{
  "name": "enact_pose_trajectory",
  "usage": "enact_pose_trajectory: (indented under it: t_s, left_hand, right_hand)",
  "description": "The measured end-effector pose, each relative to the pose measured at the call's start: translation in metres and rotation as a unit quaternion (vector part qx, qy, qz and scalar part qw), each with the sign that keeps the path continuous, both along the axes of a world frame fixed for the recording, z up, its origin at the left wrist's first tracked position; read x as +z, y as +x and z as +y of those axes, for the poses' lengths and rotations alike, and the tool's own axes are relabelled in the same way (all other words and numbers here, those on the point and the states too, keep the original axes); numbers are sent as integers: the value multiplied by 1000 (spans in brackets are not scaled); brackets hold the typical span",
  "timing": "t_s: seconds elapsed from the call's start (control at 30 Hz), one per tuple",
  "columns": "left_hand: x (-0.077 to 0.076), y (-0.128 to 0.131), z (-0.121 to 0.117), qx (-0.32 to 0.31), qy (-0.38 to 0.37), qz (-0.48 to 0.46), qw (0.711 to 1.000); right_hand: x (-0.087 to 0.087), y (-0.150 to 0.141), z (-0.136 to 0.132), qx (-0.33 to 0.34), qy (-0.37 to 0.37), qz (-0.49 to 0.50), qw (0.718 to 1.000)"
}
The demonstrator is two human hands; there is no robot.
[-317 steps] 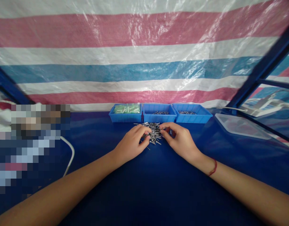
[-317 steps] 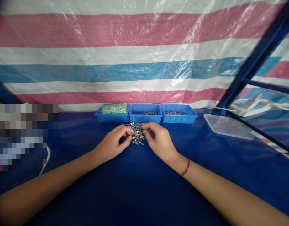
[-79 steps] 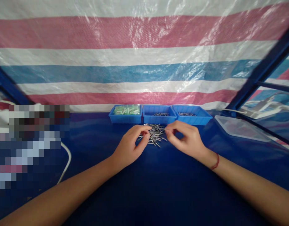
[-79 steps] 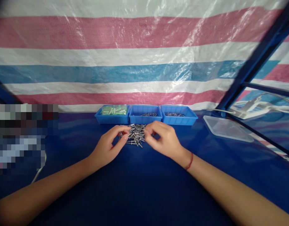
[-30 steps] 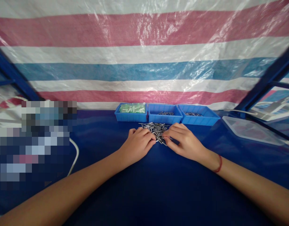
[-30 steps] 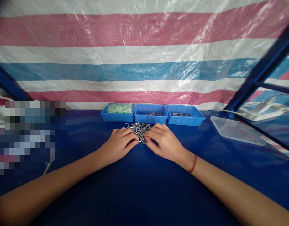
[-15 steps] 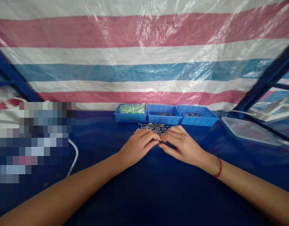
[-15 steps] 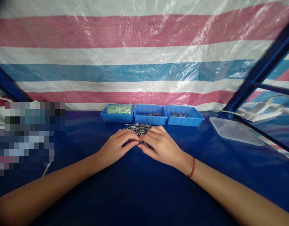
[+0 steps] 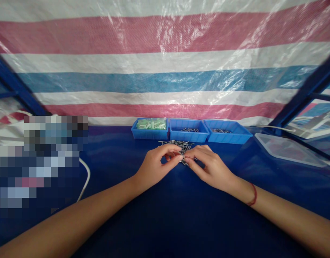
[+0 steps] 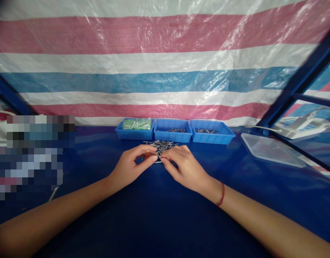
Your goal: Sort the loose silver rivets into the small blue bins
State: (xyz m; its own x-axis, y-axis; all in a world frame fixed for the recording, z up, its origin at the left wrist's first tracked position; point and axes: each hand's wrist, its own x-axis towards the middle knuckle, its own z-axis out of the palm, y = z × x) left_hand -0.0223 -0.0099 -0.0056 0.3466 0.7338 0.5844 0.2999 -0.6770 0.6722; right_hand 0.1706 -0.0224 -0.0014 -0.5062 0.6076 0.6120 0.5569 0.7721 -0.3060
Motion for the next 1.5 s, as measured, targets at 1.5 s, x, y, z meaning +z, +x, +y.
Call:
enact_pose_trajectory:
  t_s: [1.5]
  left_hand:
    - [1,-3,0,73,181,224,955]
  right_hand:
    - [19,39,25,-188,101,83,973]
